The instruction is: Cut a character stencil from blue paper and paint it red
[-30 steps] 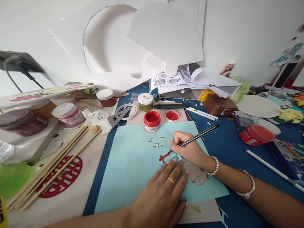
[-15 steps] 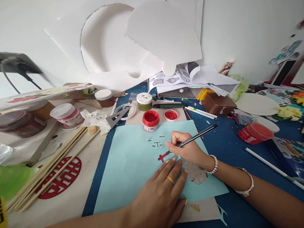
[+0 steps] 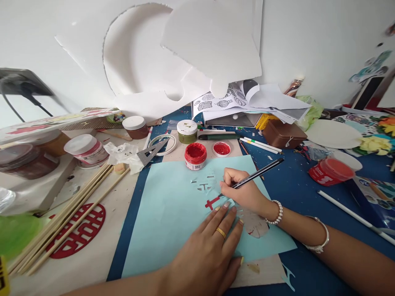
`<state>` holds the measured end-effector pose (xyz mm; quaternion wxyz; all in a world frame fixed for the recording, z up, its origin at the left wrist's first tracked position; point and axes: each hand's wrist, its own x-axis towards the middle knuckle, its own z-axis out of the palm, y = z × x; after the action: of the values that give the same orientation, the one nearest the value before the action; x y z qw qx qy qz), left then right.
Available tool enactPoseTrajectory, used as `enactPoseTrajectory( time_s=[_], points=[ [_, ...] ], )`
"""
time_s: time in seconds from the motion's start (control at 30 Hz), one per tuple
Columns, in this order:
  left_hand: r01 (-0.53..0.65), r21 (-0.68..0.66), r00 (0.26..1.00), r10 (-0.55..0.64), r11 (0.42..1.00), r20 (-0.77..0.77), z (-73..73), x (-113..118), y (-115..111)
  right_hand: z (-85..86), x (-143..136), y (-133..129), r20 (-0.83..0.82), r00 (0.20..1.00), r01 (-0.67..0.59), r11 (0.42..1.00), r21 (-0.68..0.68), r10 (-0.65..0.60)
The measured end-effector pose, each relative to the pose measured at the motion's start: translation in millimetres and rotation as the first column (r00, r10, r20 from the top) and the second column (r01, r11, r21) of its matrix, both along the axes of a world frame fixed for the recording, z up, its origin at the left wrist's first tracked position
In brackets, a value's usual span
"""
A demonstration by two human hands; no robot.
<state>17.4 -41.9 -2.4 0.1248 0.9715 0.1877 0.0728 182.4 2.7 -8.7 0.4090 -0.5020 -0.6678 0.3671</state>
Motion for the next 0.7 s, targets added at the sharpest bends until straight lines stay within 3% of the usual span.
enactPoseTrajectory(
  time_s=[0.17,0.37,0.5,0.7],
  points=[
    [-0.001,0.006,1.0,0.001,1.0,-0.017,2.0,1.3,0.4,0.3,0.4,0.6,0.019,0.998,-0.056,0.998,-0.006,0.056],
    [0.024,0.031,0.996,-0.021,0.999,-0.09,5.6,3.8,1.9,-2.4,0.8,0.7,0.002,1.0,0.011,1.0,0.025,-0.011],
    [0.006,0.021,0.999,-0.005,1.0,-0.045,1.7,1.6,1.5,-0.8,0.4,0.2,0.017,0.998,-0.06,0.998,-0.001,0.06],
    [-0.003,0.027,1.0,0.003,1.0,0.004,-1.9,-0.2,0.8,-0.2,0.1,0.7,-0.002,1.0,-0.004,1.0,-0.007,0.004]
  ],
)
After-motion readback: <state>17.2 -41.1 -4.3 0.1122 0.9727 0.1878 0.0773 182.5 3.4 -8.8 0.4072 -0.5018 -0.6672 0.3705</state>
